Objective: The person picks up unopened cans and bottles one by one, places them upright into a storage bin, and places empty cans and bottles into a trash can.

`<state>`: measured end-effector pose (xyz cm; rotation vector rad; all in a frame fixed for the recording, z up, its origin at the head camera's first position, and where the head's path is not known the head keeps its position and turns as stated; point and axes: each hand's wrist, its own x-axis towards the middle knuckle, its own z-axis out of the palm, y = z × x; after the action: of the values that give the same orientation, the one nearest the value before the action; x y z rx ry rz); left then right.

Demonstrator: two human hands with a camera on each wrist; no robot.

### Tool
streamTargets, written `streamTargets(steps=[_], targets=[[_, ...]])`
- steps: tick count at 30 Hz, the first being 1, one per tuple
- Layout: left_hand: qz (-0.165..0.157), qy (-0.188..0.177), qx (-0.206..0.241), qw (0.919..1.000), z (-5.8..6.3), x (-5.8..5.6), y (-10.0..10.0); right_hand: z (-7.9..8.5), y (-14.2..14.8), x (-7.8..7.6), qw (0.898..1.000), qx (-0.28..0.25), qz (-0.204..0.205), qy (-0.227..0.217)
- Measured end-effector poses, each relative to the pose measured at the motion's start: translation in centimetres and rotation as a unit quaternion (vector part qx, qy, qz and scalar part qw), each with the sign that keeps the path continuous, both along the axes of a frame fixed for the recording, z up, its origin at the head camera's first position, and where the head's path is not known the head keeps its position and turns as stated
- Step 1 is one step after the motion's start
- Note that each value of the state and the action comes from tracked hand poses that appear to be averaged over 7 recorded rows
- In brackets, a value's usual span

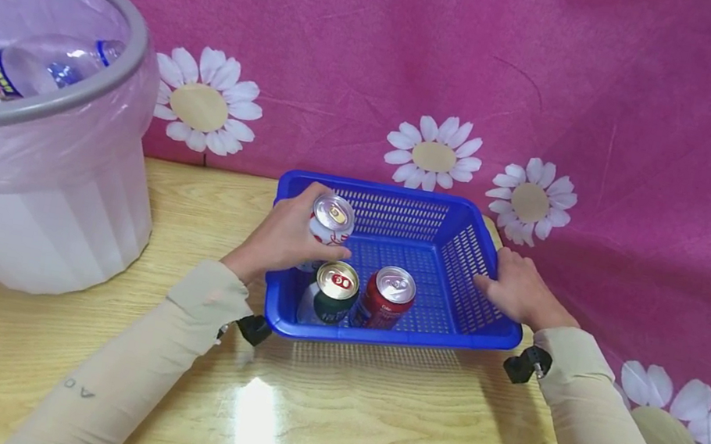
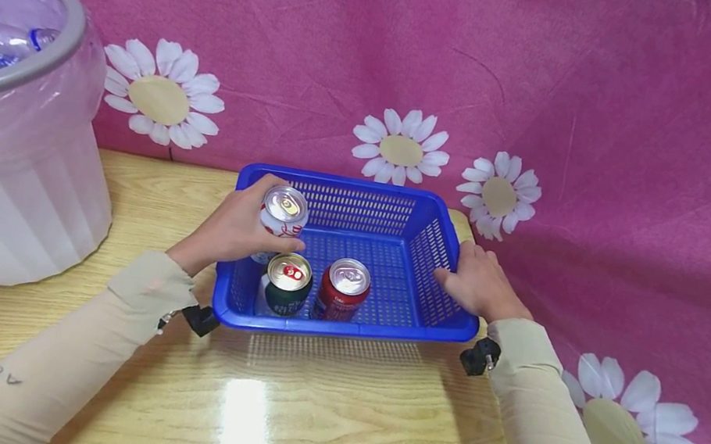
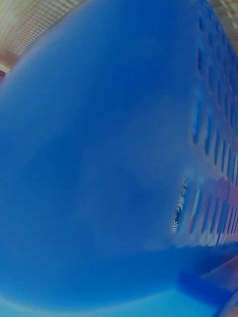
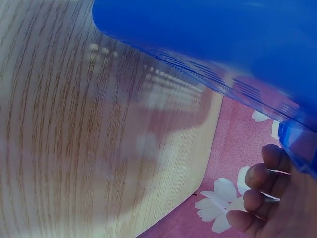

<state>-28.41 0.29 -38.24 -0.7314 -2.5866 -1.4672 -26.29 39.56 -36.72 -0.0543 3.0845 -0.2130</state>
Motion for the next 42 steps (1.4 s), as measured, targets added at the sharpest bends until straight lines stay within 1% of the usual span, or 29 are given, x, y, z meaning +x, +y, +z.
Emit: streamTargets(steps=[5,14,25,31,42], targets=[[0.0,-0.006,0.0,1.0,0.17,-0.01,0.04,-0.07,0.07,-0.04,1.0,0.005,0.006,0.007],[-0.005,-0.005,-0.004,1.0,0.23,-0.21,0.09,0.15,-0.31,0.13,1.0,-0.002,0.004,-0.001],[0.001,-0.016,-0.041,0.999,0.63,-0.36,0.23,0.08,-0.1,0.03,1.0,-0.004,-0.001,-0.01],[0.004,-0.019,-0.053,0.9984,0.68,-0.42,0.33,0.08,-0.12,0.09,1.0,-0.009,-0.004,-0.013],[0.013,-0.02,-0.052,0.9984,0.59,-0.37,0.53,0.05,-0.12,0.17,1.0,-0.004,-0.001,-0.009]])
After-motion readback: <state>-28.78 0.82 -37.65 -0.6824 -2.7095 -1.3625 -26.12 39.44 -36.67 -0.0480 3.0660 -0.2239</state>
